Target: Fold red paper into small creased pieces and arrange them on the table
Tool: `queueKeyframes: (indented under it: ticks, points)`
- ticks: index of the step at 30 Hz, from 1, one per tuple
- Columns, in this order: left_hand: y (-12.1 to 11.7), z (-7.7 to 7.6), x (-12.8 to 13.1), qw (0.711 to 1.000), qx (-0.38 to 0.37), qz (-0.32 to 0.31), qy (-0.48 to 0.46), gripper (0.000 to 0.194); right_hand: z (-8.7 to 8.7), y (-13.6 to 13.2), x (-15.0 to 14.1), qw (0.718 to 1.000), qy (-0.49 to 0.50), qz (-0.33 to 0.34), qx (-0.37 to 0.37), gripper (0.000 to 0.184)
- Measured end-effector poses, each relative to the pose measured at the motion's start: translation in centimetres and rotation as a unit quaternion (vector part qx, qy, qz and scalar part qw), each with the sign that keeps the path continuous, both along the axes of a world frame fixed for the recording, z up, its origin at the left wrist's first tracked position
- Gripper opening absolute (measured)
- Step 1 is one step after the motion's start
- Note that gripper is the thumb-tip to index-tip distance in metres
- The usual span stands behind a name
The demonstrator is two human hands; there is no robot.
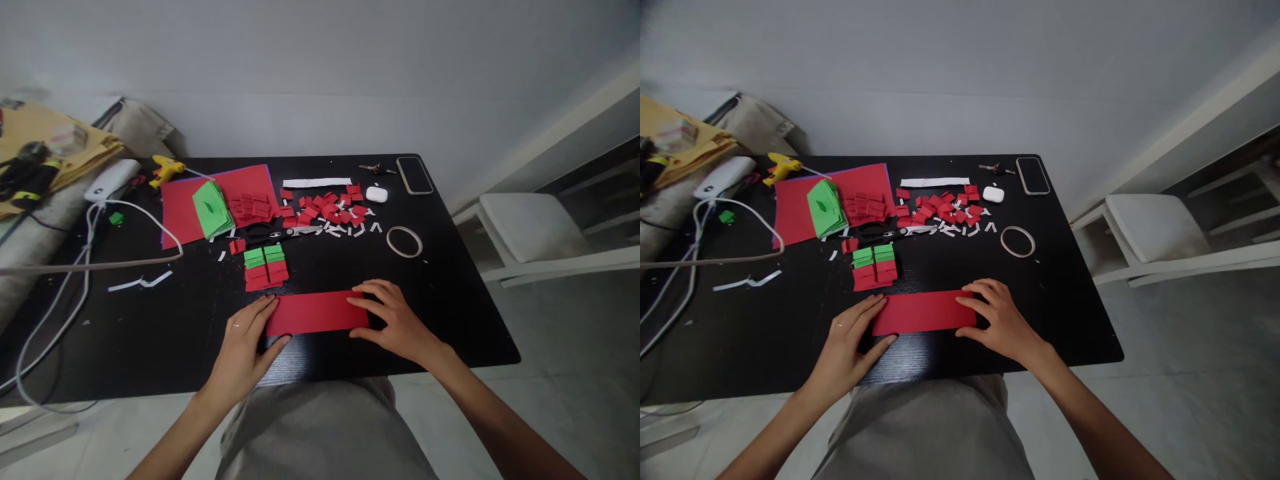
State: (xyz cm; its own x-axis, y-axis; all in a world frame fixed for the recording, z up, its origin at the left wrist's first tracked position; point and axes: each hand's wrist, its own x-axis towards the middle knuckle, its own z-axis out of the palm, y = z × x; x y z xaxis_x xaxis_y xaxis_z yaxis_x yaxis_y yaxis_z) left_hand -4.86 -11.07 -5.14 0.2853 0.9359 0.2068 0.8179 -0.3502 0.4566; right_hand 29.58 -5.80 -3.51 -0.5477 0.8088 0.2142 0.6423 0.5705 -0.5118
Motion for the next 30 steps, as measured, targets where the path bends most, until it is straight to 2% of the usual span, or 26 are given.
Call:
queueKeyframes:
  ticks: [4, 8, 10, 11, 13, 15, 18, 20, 23, 25, 27, 29, 30]
  points:
    - [-0.2, 0.1, 0.1, 1.000, -0.001, 0.000, -0.011, 0.060, 0.0, 0.2, -0.1, 1.000, 0.009, 0.004, 0.005, 0.041]
    - [0.6, 1.5, -0.5, 0.997, 0.013, 0.009, -0.080, 0.030, 0.0, 0.2, -0.3, 1.000, 0.017, -0.001, 0.010, 0.032]
    - [1.9, 2.7, -1.2, 0.994, 0.064, 0.017, -0.086, 0.022, 0.1, 0.3, -0.4, 1.000, 0.019, -0.012, 0.006, 0.029]
    - [2.8, 3.2, -1.7, 0.994, 0.086, 0.022, -0.069, 0.026, 0.2, 0.4, -0.5, 1.000, 0.020, -0.017, 0.004, 0.027]
    - [4.9, 4.0, -2.6, 0.995, 0.089, 0.029, -0.023, 0.050, 0.3, 0.7, -0.6, 0.999, 0.021, -0.026, 0.005, 0.026]
    - [7.0, 4.1, -3.3, 0.998, 0.052, 0.013, 0.014, 0.075, 0.4, 1.0, -0.8, 0.999, 0.023, -0.028, 0.010, 0.027]
    - [9.5, 3.5, -3.9, 0.998, -0.009, -0.031, 0.048, 0.101, 0.4, 1.4, -1.0, 0.999, 0.026, -0.023, 0.019, 0.032]
    - [10.7, 3.1, -3.9, 0.997, -0.031, -0.049, 0.055, 0.103, 0.5, 1.5, -1.3, 0.999, 0.031, -0.022, 0.020, 0.033]
    - [11.7, 3.2, -3.5, 0.996, -0.055, -0.047, 0.046, 0.087, 0.7, 1.7, -2.3, 0.999, 0.048, -0.017, 0.018, 0.032]
    - [11.9, 3.8, -3.4, 0.997, -0.067, -0.034, 0.010, 0.083, 1.0, 1.9, -3.1, 0.998, 0.059, -0.001, 0.014, 0.028]
    - [11.8, 4.6, -3.5, 0.993, -0.089, -0.011, -0.072, 0.083, 1.4, 2.4, -4.1, 0.997, 0.068, 0.021, 0.006, 0.024]
    - [11.4, 5.3, -3.9, 0.972, -0.120, 0.027, -0.200, 0.080, 1.7, 3.1, -5.4, 0.996, 0.080, 0.039, -0.010, 0.023]
    - [11.1, 5.6, -4.1, 0.952, -0.124, 0.051, -0.274, 0.076, 1.9, 3.7, -6.1, 0.995, 0.084, 0.049, -0.019, 0.021]
